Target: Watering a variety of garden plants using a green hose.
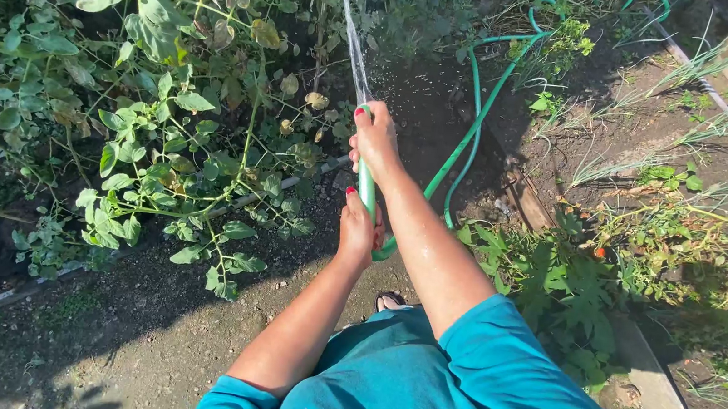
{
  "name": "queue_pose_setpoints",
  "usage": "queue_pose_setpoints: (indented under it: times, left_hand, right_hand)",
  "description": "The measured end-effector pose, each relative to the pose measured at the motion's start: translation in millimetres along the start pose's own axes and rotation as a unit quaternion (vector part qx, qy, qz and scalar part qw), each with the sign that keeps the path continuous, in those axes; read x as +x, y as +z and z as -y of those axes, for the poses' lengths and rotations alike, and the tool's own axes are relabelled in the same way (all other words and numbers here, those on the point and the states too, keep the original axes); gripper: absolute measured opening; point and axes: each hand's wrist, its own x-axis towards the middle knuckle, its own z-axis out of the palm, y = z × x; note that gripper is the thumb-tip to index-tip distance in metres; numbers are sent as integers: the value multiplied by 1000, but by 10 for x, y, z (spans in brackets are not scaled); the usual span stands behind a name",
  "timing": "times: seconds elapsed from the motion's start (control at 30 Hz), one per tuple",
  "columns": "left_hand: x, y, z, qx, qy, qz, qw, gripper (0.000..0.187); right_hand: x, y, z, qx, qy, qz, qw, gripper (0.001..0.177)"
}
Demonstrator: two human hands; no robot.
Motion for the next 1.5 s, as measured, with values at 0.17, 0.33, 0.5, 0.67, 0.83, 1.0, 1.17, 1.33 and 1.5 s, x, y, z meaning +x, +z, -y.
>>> queue_pose_setpoints:
  times: [0.17, 0.33, 0.5, 0.67, 0.83, 1.0, 1.17, 1.33, 1.5]
  left_hand:
    - [-42, 27, -112, -12, 9, -4, 1000, 69]
    - [-107, -18, -165, -19, 30, -13, 999, 67]
    - [-58, -210, 265, -34, -12, -28, 999, 68]
    - [-174, -266, 665, -104, -50, -82, 990, 64]
    - [-181, -297, 946, -142, -57, -169, 974, 56]
    - [-176, -353, 1086, -168, -57, -179, 968, 56]
    - [-316, -333, 1146, -150, -58, -178, 971, 59]
    - [-302, -274, 1305, -163, -66, -166, 970, 57]
    - [-480, -171, 1248, -213, -38, -143, 966, 50]
  right_hand:
    - [-195, 80, 256, 0, -31, -1, 1000, 18]
    - [-304, 189, 344, -36, -113, 0, 993, 17]
    - [-63, 186, -317, -44, 35, 14, 998, 20]
    - [-53, 289, -873, -116, 89, 79, 986, 20]
    - [-340, 449, -837, -201, 104, 145, 963, 19]
    - [-403, 508, -858, -236, 61, 66, 967, 17]
    - [-467, 477, -988, -264, 85, 113, 954, 20]
    - [-555, 409, -993, -264, 82, 108, 955, 20]
    - [-566, 329, -1065, -283, 88, 89, 951, 20]
